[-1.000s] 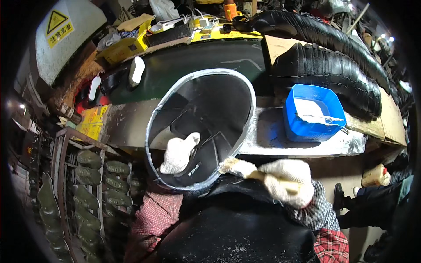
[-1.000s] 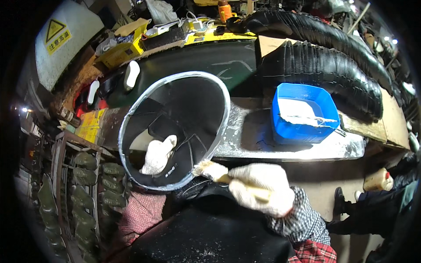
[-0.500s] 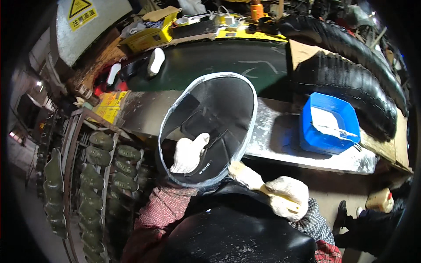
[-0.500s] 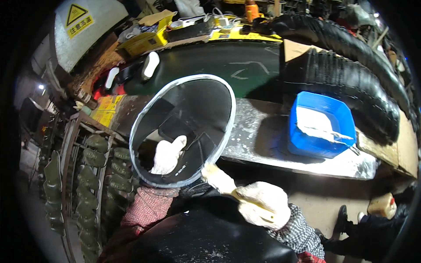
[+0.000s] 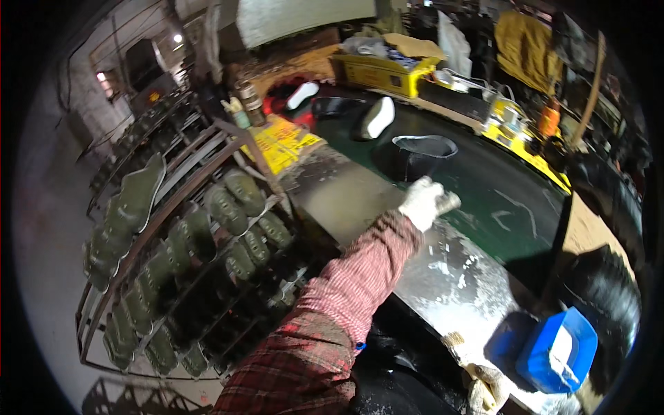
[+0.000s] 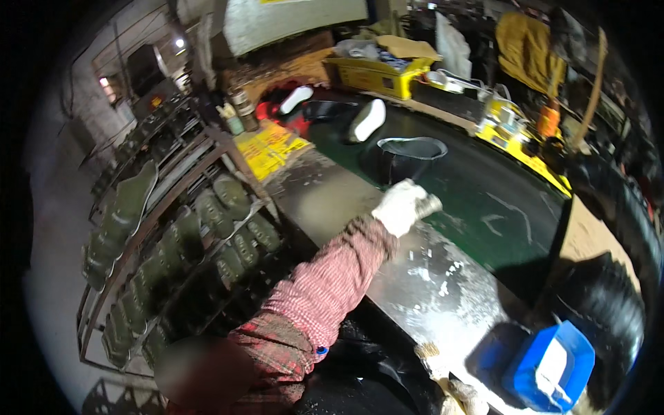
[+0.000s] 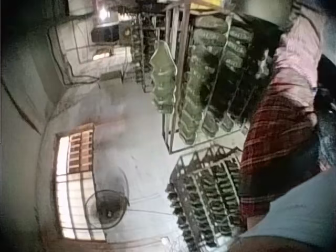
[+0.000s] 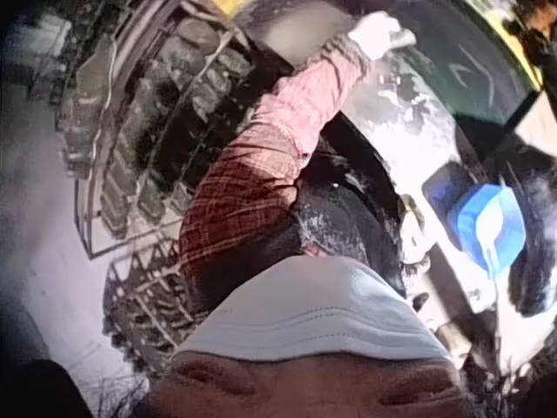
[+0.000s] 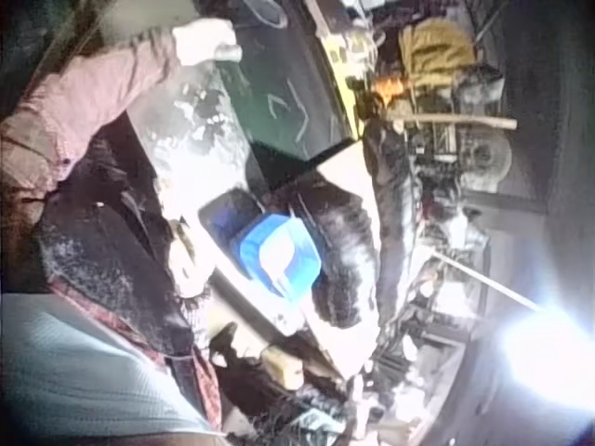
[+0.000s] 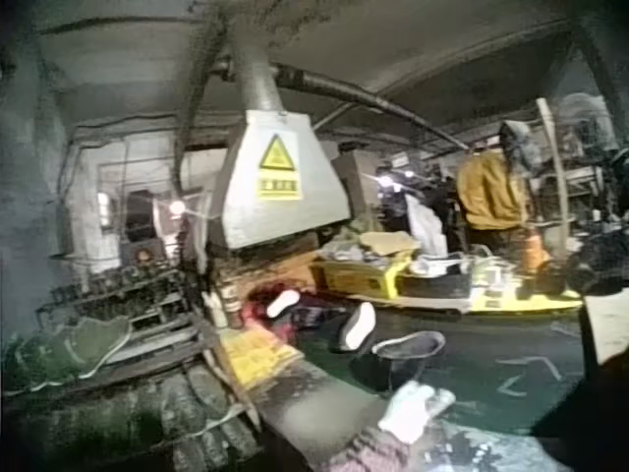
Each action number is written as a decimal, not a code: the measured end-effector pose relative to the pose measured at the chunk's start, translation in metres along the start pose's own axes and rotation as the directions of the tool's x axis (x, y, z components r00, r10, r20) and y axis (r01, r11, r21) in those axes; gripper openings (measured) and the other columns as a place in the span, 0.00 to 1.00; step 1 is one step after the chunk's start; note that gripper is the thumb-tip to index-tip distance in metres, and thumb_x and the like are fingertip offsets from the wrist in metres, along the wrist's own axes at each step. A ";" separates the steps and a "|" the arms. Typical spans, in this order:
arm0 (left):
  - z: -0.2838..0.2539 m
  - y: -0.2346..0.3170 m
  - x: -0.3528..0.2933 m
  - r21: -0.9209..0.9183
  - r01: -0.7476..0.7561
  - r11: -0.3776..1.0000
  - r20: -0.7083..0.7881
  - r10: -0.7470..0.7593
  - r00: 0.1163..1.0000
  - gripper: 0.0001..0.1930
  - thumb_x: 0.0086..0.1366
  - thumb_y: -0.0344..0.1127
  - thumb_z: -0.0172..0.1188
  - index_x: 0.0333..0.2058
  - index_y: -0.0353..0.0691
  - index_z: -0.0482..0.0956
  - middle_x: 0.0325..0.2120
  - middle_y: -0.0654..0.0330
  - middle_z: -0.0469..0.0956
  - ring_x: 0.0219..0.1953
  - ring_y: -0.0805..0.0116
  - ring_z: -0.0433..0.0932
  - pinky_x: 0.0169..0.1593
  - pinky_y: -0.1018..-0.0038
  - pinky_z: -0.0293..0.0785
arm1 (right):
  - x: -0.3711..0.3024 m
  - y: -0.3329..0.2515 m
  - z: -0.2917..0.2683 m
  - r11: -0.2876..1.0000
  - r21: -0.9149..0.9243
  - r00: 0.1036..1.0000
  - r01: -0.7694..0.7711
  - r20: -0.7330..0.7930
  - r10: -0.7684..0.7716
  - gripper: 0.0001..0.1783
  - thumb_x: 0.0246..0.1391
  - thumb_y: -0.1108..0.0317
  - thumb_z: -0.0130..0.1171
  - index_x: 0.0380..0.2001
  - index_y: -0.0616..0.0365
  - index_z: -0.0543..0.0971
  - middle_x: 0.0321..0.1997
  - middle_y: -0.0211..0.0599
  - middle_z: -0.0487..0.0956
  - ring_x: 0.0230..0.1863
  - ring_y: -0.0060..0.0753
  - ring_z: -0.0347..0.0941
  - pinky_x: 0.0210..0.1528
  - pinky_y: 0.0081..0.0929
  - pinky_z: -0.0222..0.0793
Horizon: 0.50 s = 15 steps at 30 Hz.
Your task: Applying glue to shoe components including soles and uppers using a brush in a manufacturing setting.
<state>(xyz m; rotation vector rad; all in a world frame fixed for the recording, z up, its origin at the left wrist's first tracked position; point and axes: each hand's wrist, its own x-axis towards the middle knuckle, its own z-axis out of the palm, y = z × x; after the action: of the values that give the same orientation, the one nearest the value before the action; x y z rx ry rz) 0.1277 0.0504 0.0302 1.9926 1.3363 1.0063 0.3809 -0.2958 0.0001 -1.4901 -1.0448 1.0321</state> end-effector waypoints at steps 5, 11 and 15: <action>-0.112 0.021 -0.128 -0.579 -0.179 0.796 -0.469 -0.144 0.872 0.13 0.66 0.25 0.52 0.48 0.30 0.73 0.40 0.52 0.78 0.41 0.65 0.78 0.51 0.71 0.76 | 0.013 0.010 0.022 0.993 -0.107 0.978 0.039 0.209 -0.016 0.11 0.59 0.67 0.54 0.41 0.61 0.79 0.32 0.39 0.81 0.30 0.28 0.76 0.31 0.21 0.72; -0.391 0.040 -0.281 0.627 -0.200 0.753 -0.690 0.656 0.306 0.17 0.68 0.39 0.46 0.42 0.31 0.76 0.42 0.53 0.77 0.48 0.62 0.74 0.58 0.63 0.65 | 0.004 -0.009 0.055 0.951 -0.055 0.874 0.304 0.413 -0.256 0.10 0.58 0.67 0.56 0.40 0.61 0.79 0.33 0.38 0.81 0.30 0.28 0.76 0.33 0.21 0.72; -0.436 0.003 -0.261 0.388 0.317 0.866 -0.903 0.288 0.319 0.18 0.68 0.41 0.49 0.45 0.32 0.77 0.43 0.54 0.77 0.47 0.61 0.73 0.56 0.67 0.65 | 0.009 -0.074 0.078 0.924 -0.087 0.725 0.372 0.649 -0.230 0.19 0.57 0.63 0.59 0.49 0.62 0.76 0.39 0.41 0.80 0.38 0.31 0.78 0.42 0.25 0.74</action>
<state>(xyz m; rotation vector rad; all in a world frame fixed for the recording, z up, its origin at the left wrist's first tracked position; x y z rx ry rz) -0.2861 -0.1822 0.2102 1.5916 2.4551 2.2498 0.3007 -0.2582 0.0623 -1.0744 -1.8678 1.2381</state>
